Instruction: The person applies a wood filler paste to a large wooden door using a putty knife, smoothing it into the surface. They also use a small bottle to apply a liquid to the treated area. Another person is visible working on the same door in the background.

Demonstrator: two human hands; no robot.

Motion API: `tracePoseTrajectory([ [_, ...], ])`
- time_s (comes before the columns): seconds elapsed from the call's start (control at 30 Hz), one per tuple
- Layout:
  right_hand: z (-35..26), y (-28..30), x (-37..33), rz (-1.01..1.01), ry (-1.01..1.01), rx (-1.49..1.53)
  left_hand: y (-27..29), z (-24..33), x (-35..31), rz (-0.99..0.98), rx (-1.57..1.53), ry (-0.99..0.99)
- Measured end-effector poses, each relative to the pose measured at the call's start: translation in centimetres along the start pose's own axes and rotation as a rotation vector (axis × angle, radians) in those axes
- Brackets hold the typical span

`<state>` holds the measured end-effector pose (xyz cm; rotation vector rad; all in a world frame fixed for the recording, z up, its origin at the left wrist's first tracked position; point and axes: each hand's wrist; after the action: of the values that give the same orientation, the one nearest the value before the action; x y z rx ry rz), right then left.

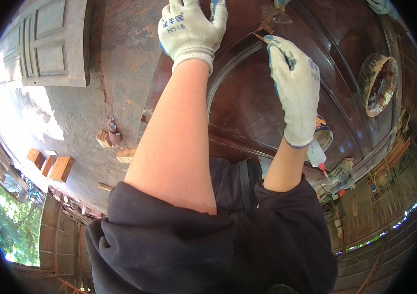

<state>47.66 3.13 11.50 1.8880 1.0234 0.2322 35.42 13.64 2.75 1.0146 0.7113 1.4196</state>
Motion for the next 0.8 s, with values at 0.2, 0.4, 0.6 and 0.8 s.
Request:
tracePoseTrajectory([
  [0.2, 0.6, 0.8, -3.5, -0.105, -0.344, 0.482, 0.3, 0.2, -0.2, -0.017, -0.009, 0.014],
  [0.4, 1.9, 2.1, -11.0, -0.103, -0.553, 0.655, 0.2, -0.2, -0.3, -0.092, 0.056, 0.038],
  [0.6, 5.2, 2.9, -21.5, 0.016, -0.423, 0.66, -0.2, -1.0, -0.6, 0.032, -0.006, -0.043],
  [0.8, 8.4, 5.5, -27.8, 0.077, -0.446, 0.57, 0.6, -1.6, -1.2, 0.144, -0.311, -0.089],
])
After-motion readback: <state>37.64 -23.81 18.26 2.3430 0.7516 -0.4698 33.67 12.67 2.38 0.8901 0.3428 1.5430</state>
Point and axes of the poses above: each hand's wrist, its own x-axis towards the middle knuckle, its own y-axis out of the back of the hand, z = x × y, and after that the axes turned 9 degrees about z, right-handed
